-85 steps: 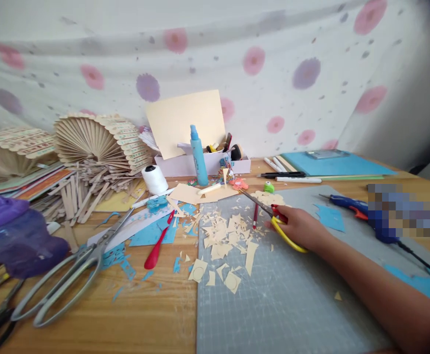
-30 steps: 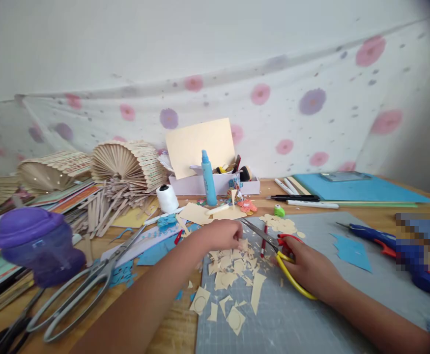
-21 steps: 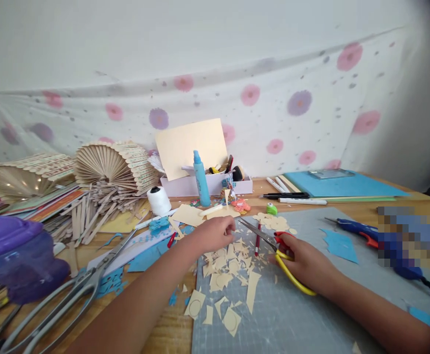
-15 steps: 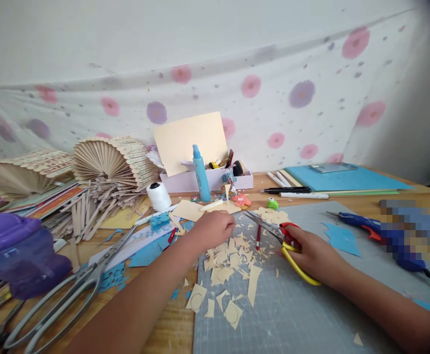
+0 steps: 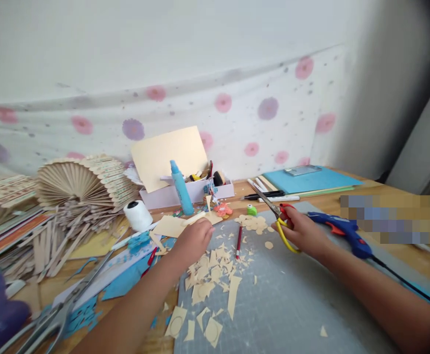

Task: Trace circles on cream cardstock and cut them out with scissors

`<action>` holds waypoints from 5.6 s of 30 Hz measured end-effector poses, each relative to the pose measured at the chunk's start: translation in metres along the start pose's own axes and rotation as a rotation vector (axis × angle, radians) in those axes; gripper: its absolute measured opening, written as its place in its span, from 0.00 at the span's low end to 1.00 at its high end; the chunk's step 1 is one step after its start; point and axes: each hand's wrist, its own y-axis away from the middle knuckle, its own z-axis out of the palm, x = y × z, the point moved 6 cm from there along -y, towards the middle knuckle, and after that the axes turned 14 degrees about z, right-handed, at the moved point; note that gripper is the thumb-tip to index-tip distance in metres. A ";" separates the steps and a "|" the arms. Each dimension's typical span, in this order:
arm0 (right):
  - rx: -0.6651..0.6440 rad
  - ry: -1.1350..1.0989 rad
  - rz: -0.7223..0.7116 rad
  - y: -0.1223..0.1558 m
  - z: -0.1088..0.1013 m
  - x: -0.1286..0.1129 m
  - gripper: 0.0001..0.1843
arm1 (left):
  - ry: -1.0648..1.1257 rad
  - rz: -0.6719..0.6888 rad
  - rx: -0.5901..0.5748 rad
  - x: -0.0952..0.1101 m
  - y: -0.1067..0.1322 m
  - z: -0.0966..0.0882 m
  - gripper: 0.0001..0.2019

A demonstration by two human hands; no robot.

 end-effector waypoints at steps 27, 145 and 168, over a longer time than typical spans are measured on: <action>-0.074 0.066 0.001 0.006 0.024 -0.001 0.15 | 0.458 -0.018 -0.077 0.004 0.008 0.023 0.03; -0.719 -0.359 -0.152 0.069 0.034 -0.055 0.05 | 1.212 -0.165 0.495 0.038 0.004 -0.023 0.06; -0.622 -0.291 -0.023 0.058 0.041 -0.045 0.08 | 1.251 -0.246 0.583 0.035 0.007 -0.014 0.05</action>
